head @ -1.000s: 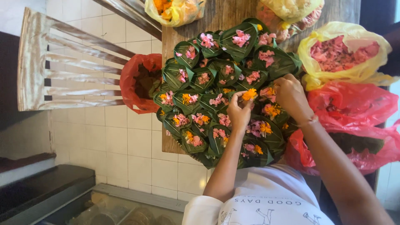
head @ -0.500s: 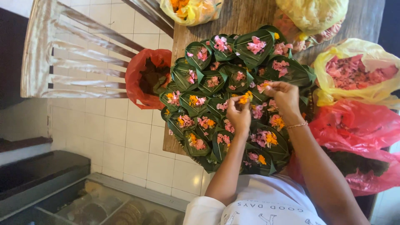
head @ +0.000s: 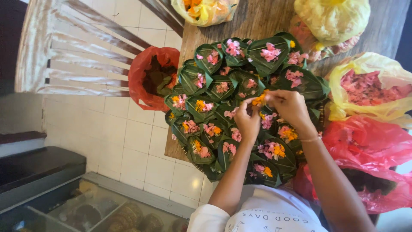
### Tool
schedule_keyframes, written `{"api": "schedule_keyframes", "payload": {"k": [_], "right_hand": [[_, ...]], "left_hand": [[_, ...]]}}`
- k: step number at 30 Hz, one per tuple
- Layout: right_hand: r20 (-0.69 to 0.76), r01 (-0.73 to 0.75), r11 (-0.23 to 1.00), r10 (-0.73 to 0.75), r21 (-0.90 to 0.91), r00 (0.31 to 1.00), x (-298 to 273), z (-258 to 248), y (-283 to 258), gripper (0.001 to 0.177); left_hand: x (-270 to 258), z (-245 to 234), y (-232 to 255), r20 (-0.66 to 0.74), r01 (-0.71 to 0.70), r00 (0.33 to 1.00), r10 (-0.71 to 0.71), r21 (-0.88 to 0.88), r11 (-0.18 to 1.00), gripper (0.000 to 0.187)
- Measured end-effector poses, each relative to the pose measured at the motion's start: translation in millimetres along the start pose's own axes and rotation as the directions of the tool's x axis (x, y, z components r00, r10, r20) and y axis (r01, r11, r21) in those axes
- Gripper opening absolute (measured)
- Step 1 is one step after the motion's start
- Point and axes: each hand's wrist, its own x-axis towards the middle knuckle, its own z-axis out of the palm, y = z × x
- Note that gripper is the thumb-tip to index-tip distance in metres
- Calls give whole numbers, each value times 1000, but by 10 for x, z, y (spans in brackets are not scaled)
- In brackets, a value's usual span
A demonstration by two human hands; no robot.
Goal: Arranging flowers into traditional banana leaf baskets to prepare offerings.
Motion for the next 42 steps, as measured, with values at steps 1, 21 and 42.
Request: {"api": "schedule_keyframes", "payload": {"k": [1,21,42], "right_hand": [[-10,-7,1000,7,-1,1000,-30,-33,41,18],[-578,184,962,-34,204,815,253,-224,764,22],[-297,187,978,-151,96,943,-1081,1321,-723,20]], "left_hand": [[-19,44,59,12,0,1000,0,-2,1000,18],[124,677,-53,103,312,947,-304,-524,793,23],[452,-1353,-679,262,-284,942,209,294,913,19]]}}
